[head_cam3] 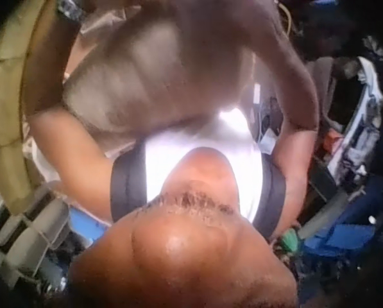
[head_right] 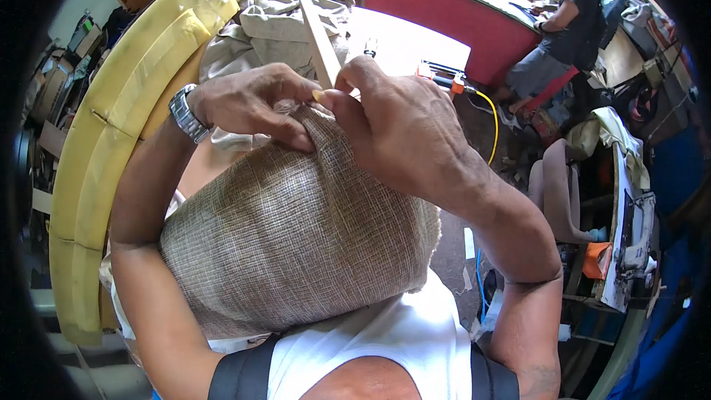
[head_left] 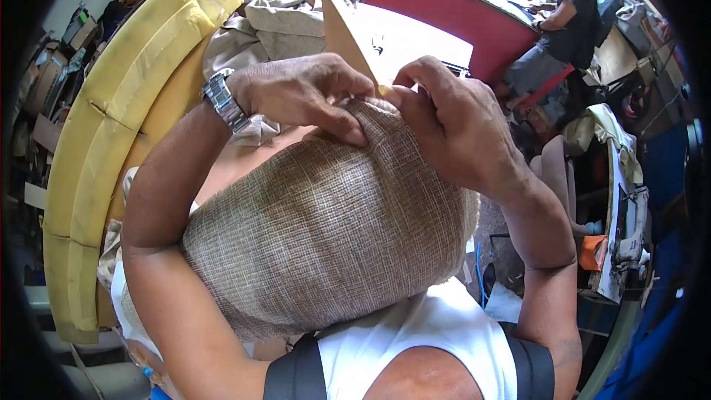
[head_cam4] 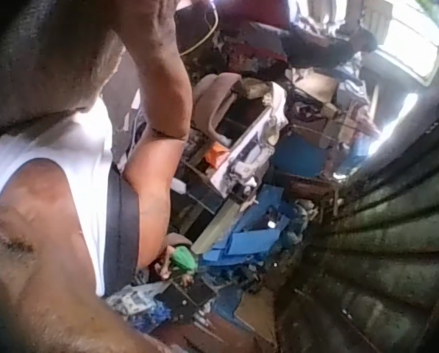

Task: The person wraps a piece of beige fabric around a wooden furniture component, likely a chair armrest. They smooth the fabric, trim the excess with scissors, and secure it using a staple gun.

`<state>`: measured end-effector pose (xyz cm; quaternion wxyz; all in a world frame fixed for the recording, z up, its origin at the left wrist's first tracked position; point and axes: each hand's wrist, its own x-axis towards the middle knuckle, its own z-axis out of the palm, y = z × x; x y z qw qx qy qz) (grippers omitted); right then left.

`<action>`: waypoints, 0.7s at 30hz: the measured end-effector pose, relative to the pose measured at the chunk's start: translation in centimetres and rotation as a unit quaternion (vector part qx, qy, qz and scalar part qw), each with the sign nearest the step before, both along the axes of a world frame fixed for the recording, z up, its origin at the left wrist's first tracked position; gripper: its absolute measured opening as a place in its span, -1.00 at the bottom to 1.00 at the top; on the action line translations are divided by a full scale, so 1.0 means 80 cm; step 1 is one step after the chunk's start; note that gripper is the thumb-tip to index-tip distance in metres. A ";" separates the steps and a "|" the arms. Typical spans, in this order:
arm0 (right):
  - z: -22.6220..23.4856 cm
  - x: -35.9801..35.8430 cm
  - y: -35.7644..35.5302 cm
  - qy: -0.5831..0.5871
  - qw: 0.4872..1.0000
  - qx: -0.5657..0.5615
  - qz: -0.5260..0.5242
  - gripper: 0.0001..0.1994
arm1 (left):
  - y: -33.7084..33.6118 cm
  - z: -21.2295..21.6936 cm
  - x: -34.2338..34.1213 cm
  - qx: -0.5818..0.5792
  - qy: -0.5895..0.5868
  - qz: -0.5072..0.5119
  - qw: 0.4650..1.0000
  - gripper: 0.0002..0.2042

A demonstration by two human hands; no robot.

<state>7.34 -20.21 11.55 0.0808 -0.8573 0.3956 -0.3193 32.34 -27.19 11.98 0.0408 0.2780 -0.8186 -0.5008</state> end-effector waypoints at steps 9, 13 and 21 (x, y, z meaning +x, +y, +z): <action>-0.069 0.001 -0.080 -0.064 0.986 -0.014 -0.153 -0.71 | 0.007 -0.026 -0.015 -0.426 0.031 0.152 0.891 -0.71; -0.032 0.002 -0.073 0.057 0.982 0.069 -0.164 -0.66 | 0.003 -0.042 -0.022 -0.472 0.031 0.198 0.859 -0.71; -0.002 0.039 -0.079 0.157 0.982 0.054 -0.093 -0.46 | -0.001 -0.055 -0.029 -0.536 0.053 0.226 0.811 -0.76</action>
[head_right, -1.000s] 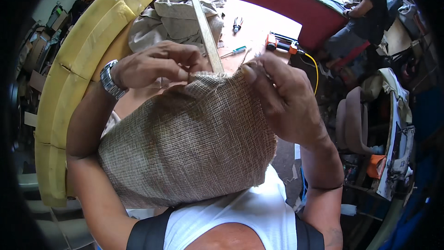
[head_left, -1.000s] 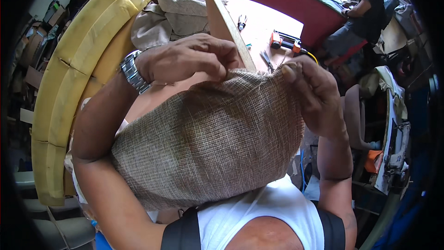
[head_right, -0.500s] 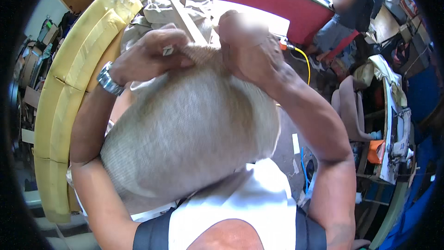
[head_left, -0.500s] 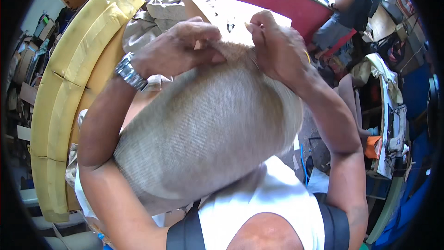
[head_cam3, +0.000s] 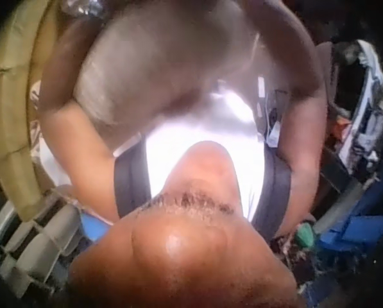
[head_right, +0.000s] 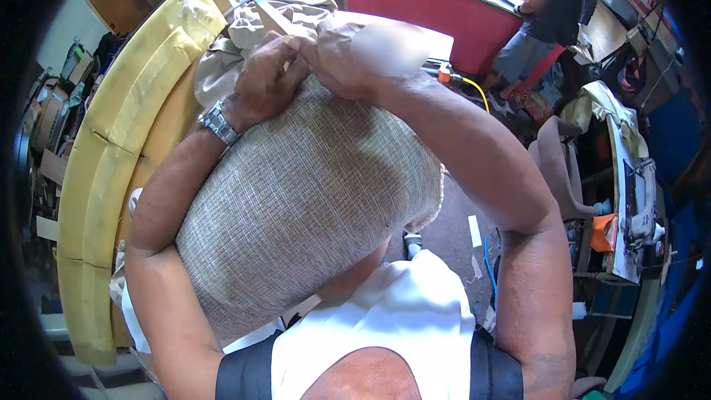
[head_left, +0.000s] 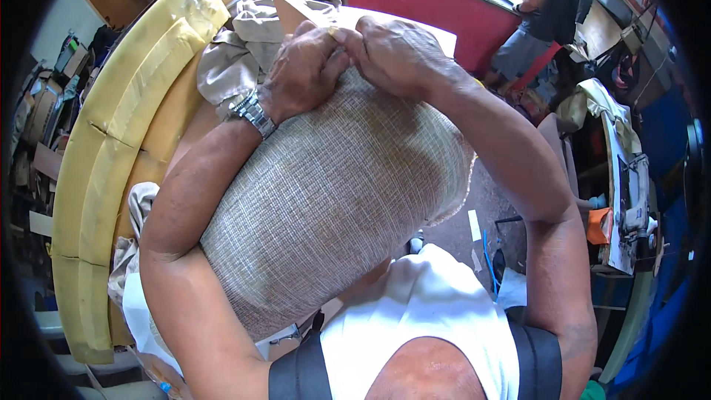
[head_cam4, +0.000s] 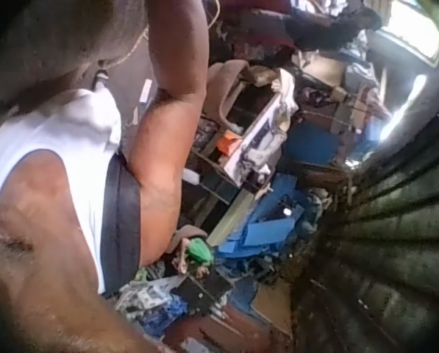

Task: The person wraps a piece of beige fabric around a wooden furniture component, likely a chair armrest. They smooth the fabric, trim the excess with scissors, and secure it using a staple gun.

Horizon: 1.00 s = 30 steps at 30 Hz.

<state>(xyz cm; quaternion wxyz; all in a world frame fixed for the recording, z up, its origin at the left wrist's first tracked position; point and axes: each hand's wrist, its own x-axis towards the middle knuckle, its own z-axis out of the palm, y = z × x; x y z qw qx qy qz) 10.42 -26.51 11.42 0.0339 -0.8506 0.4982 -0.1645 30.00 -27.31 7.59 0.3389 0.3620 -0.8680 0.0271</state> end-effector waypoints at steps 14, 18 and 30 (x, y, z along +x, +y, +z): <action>-0.144 -0.061 -0.130 -0.327 0.937 0.122 -0.005 -0.22 | 0.114 0.172 0.069 -0.013 -0.161 0.079 0.984 -0.57; -0.155 -0.039 -0.134 -0.430 0.894 0.125 0.019 0.08 | 0.362 0.168 0.298 0.002 -0.358 0.404 0.841 -0.63; -0.122 -0.084 -0.129 -0.248 0.932 0.194 0.179 -0.09 | 0.533 -0.066 0.162 0.000 0.498 0.633 0.592 -0.35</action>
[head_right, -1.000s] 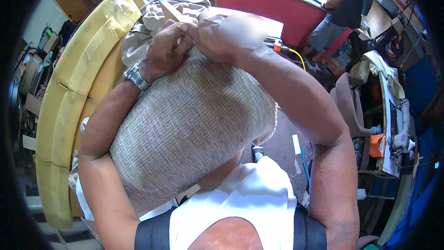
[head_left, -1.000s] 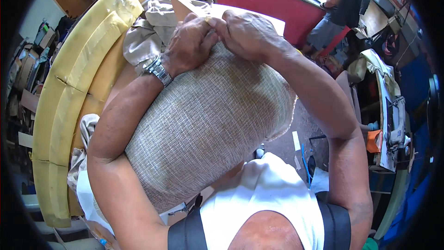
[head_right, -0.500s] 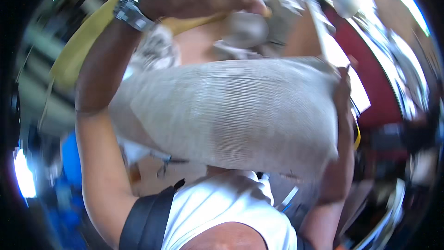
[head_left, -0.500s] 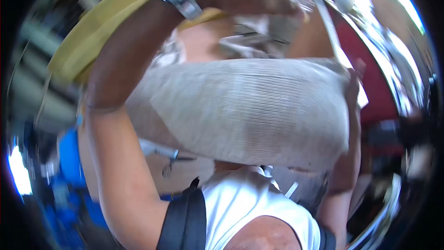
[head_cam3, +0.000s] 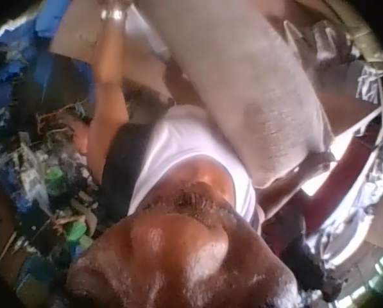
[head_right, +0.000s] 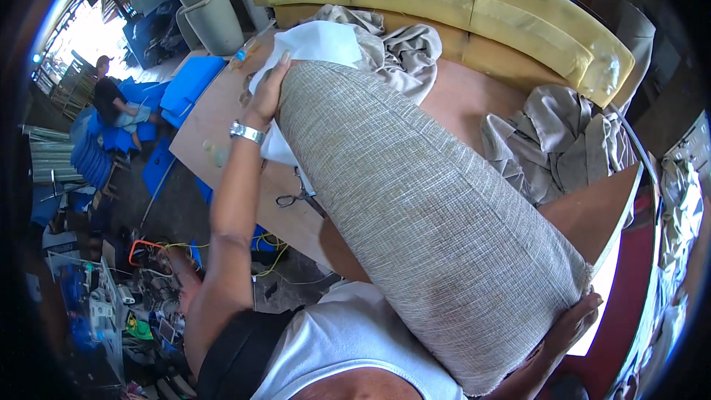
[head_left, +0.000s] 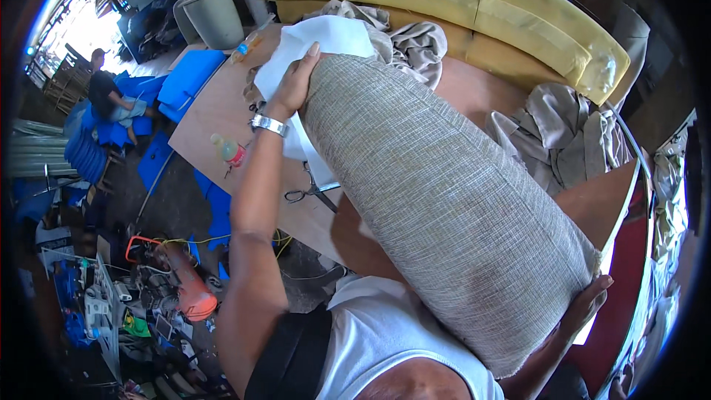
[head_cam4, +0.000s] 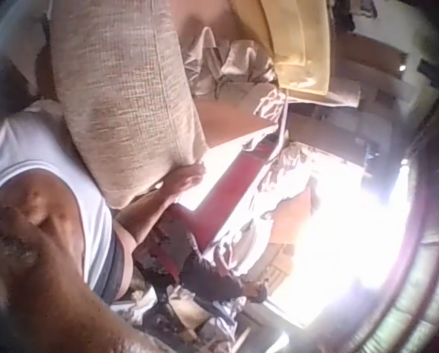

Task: The person wraps a piece of beige fabric around a wooden furniture component, likely a chair armrest. They smooth the fabric, trim the excess with scissors, and secure it using a staple gun.

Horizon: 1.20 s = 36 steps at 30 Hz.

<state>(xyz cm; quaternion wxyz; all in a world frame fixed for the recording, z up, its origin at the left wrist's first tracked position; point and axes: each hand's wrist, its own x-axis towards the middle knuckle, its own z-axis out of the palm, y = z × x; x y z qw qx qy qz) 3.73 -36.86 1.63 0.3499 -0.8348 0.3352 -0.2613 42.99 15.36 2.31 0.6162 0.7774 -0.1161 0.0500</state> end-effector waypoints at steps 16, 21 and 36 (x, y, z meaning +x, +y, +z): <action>0.055 0.039 -0.015 0.075 0.872 0.214 0.433 -0.51 | -0.034 -0.007 0.045 0.146 -0.034 0.332 0.931 -0.21; 0.049 0.064 -0.048 0.104 0.742 0.345 0.566 -0.36 | -0.065 0.009 0.031 0.331 -0.146 0.183 0.914 -0.41; -0.020 0.110 -0.054 -0.088 0.577 0.264 0.768 -0.56 | -0.109 0.019 -0.043 0.288 -0.099 0.238 0.922 -0.36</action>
